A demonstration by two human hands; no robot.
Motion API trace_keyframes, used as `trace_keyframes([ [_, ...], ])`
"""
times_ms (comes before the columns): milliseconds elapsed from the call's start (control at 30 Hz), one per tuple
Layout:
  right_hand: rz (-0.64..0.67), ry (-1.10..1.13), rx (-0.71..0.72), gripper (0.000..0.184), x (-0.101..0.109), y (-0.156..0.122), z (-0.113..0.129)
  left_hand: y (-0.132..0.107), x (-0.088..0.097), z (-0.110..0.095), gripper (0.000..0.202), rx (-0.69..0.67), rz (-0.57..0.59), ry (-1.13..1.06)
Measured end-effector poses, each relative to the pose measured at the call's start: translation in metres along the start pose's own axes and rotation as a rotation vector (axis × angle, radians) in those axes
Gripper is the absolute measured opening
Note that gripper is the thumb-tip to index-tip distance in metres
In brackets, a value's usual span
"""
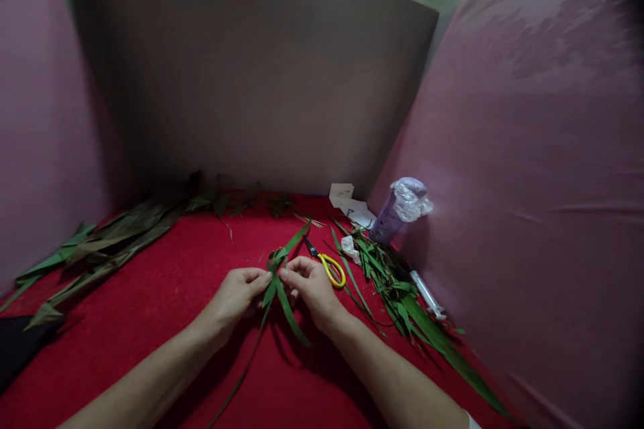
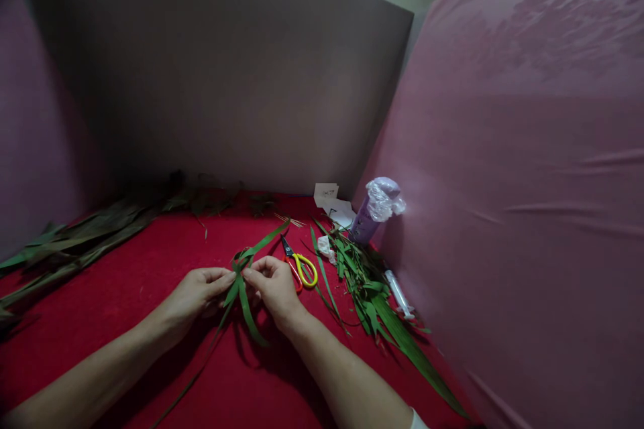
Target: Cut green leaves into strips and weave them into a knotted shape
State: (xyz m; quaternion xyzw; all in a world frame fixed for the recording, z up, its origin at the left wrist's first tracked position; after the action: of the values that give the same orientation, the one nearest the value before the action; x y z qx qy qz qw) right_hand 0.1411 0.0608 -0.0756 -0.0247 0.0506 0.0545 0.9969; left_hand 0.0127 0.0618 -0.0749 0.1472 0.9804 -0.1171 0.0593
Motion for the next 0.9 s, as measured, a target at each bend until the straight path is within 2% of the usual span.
trace_keyframes([
  [500,0.010,-0.009,-0.003,0.028,0.0004,0.0007,-0.0016,-0.0006,-0.0004,0.0001,0.042,0.010,-0.005,0.013],
  [900,-0.055,-0.056,0.013,0.022,0.0002,0.0009,-0.0025,0.0016,0.0005,0.0036,0.044,0.003,-0.029,0.068],
])
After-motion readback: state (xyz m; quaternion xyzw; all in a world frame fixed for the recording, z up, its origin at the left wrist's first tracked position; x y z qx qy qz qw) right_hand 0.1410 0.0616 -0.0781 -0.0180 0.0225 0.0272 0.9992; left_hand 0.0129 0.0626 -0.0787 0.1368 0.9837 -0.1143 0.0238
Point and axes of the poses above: each hand's wrist, its own y-axis towards the middle knuckle, its own x-axis out of the back of the hand, z = x × y, the point moved 4 cm from there along y, towards the middle knuckle, and after that the axes turned 9 degrees about -y, right-handed, at the moved point
